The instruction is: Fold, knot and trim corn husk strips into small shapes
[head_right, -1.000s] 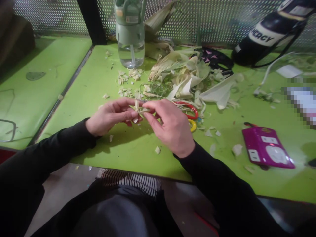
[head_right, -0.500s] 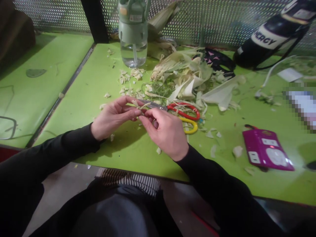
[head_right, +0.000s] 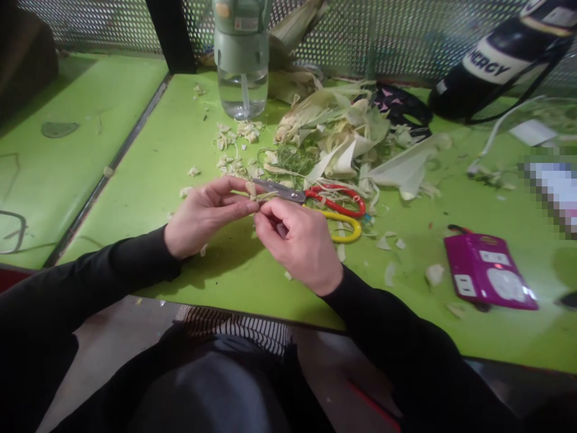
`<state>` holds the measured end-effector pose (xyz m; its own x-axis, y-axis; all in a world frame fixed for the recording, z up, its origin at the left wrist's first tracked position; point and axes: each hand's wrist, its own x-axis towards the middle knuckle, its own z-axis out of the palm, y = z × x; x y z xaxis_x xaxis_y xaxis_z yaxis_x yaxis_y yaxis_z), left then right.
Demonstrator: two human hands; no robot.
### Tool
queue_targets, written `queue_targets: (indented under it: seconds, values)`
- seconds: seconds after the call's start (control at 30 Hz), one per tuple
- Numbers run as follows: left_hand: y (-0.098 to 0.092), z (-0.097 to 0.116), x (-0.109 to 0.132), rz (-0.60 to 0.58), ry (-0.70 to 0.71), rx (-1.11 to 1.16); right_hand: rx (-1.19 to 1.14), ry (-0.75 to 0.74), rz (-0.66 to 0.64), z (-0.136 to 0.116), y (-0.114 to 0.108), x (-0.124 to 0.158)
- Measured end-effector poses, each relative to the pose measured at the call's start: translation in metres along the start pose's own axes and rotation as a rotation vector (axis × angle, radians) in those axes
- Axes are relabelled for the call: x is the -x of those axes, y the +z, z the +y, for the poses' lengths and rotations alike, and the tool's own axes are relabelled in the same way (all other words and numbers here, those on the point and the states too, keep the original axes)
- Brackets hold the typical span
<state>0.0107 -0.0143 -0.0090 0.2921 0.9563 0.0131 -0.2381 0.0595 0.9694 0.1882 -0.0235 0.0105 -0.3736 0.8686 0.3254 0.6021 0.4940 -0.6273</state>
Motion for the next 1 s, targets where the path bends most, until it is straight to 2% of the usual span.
queue_targets:
  seconds: [0.23, 0.5, 0.57, 0.7, 1.0]
  values:
    - [0.000, 0.006, 0.004, -0.004, -0.005, -0.053, -0.060, -0.044, -0.114, -0.005, -0.003, 0.002]
    - [-0.006, 0.004, 0.000, -0.035, -0.031, -0.030, -0.024, -0.117, -0.124, -0.003, -0.001, 0.005]
    - [-0.009, 0.005, -0.003, -0.067, -0.057, -0.009, -0.054, -0.084, -0.084, -0.001, -0.003, 0.003]
    - [-0.009, 0.008, -0.005, -0.102, -0.109, 0.035, -0.102, 0.038, 0.102, 0.002, -0.008, -0.003]
    - [-0.003, 0.009, -0.001, -0.152, -0.128, 0.038, -0.187, 0.083, -0.017, 0.002, -0.007, -0.007]
